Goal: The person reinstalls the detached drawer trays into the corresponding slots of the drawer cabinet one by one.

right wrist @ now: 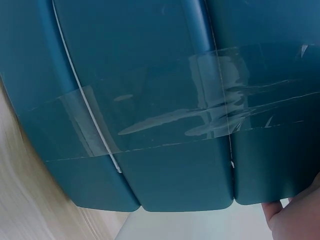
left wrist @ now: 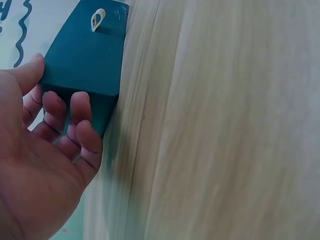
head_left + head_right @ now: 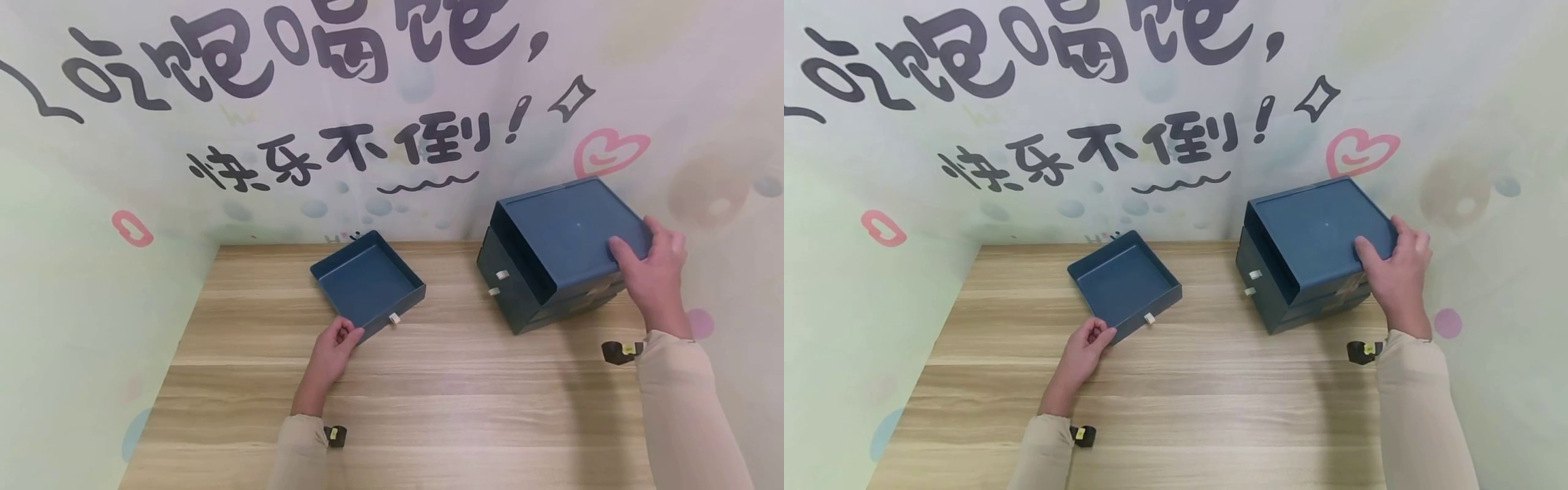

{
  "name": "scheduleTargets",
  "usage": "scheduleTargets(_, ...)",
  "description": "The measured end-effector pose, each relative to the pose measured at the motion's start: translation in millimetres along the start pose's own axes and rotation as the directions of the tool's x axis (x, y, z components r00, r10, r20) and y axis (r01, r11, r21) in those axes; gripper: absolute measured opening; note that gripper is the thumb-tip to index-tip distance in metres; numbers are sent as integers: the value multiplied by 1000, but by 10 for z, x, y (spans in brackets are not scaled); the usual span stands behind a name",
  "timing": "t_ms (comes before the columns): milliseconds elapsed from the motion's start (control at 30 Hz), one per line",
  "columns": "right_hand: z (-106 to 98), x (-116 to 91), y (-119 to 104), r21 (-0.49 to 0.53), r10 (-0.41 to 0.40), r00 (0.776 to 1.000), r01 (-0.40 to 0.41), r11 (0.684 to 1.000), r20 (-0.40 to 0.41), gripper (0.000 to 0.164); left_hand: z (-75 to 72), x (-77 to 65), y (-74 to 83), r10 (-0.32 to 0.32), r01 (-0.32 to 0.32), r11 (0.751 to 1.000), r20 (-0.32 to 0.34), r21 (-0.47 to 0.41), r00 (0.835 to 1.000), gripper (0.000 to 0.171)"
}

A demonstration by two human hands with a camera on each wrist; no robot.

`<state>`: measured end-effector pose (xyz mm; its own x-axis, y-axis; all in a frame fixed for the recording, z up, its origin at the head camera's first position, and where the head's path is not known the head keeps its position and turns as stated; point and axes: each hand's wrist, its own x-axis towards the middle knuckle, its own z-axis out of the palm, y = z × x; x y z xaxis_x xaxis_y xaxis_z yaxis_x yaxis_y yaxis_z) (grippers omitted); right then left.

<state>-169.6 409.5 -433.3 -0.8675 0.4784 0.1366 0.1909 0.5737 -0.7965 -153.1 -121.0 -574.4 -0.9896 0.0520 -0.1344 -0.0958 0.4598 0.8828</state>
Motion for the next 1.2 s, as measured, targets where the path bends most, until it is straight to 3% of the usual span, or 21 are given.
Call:
scheduleTargets(500, -2, -4, -3, 5, -1, 1000, 1, 1000, 9, 77, 5, 7, 8, -20, 18, 998, -23, -64, 1000, 16)
scheduleTargets(1200, -7, -4, -15, 10, 6, 1000, -6, 1000, 17, 77, -10, 21, 42, 4, -5, 1000, -31, -30, 1000, 13)
